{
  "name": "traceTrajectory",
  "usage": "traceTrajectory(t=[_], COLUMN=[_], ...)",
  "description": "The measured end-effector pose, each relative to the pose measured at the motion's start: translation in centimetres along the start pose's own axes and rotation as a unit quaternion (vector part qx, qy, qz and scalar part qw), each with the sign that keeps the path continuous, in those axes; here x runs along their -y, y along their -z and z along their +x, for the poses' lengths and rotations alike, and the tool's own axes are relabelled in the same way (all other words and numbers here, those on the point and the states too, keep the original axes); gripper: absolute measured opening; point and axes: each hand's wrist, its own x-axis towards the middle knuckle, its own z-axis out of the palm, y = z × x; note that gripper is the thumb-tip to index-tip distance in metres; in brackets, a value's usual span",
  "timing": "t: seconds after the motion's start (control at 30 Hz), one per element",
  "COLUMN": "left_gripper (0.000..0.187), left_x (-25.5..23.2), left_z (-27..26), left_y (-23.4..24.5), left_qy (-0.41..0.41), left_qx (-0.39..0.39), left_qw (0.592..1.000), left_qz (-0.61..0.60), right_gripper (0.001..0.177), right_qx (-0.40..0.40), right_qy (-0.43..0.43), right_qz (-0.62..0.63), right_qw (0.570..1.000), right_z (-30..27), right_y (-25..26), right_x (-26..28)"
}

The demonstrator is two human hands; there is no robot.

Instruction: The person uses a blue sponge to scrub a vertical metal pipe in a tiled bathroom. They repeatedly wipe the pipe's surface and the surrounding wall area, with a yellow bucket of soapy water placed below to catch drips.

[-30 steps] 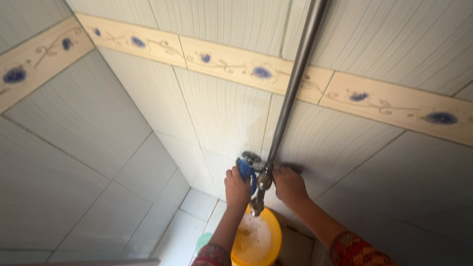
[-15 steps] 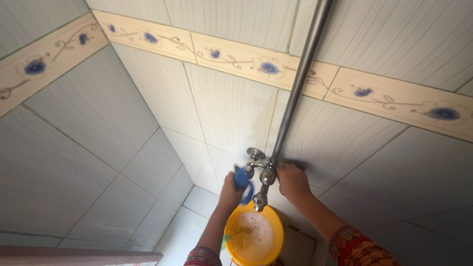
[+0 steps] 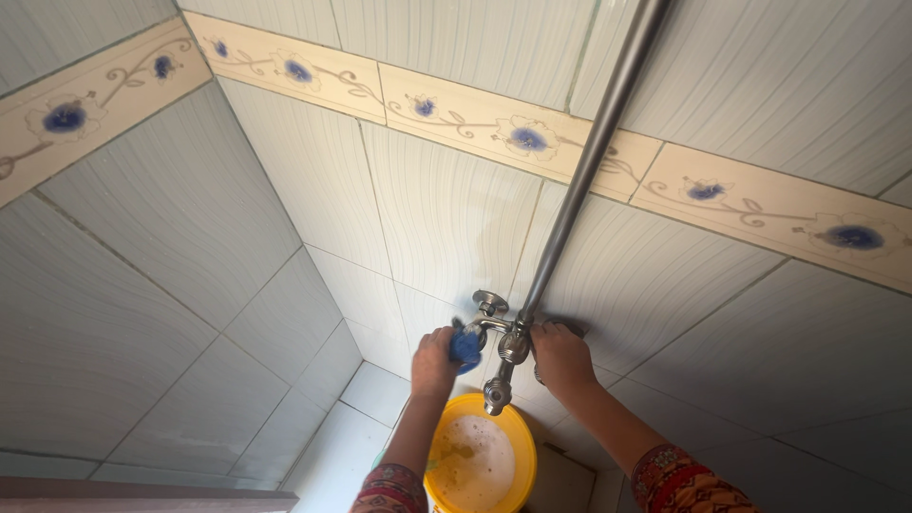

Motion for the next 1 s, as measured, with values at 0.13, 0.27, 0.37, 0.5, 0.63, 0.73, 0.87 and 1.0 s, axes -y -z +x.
traceTrajectory(t=[0.13, 0.27, 0.37, 0.5, 0.63, 0.73, 0.87, 1.0], left_gripper=[0.029, 0.042, 0.053, 0.049, 0.037, 0.036, 0.041, 0.035], left_x=[1.3, -0.1, -2.8, -5.6, -5.9, -5.3, -5.8, -6.5], left_z=[-0.9, -2.6, -4.5, -5.3, -5.2, -4.3, -4.3, -6.6], left_y=[0.4, 1.8, 2.2, 1.2, 0.9, 1.7, 1.6, -0.1], left_qy=[0.057, 0.223, 0.207, 0.146, 0.01, -0.006, -0.001, 0.044], left_qx=[0.013, 0.234, 0.254, 0.14, 0.118, 0.161, 0.178, 0.1], left_qw=[0.998, 0.919, 0.934, 0.976, 0.992, 0.986, 0.983, 0.994], left_qz=[-0.011, -0.223, -0.142, -0.076, -0.048, -0.05, -0.031, 0.005], right_gripper=[0.013, 0.011, 0.008, 0.01, 0.009, 0.01, 0.01, 0.012], right_qx=[-0.007, 0.002, -0.01, -0.023, -0.012, -0.008, -0.009, -0.015], right_qy=[0.008, 0.004, 0.011, 0.022, 0.016, 0.02, 0.017, 0.01], right_qz=[0.002, -0.002, 0.001, 0.006, -0.005, 0.002, -0.001, -0.003], right_qw=[1.0, 1.0, 1.0, 0.999, 1.0, 1.0, 1.0, 1.0], right_z=[0.0, -0.2, -0.2, 0.1, -0.3, -0.3, -0.1, -0.3], right_y=[0.1, 0.0, 0.1, 0.3, 0.4, 0.4, 0.3, -0.1], right_x=[0.0, 0.0, -0.1, 0.0, 0.1, 0.1, 0.0, 0.1])
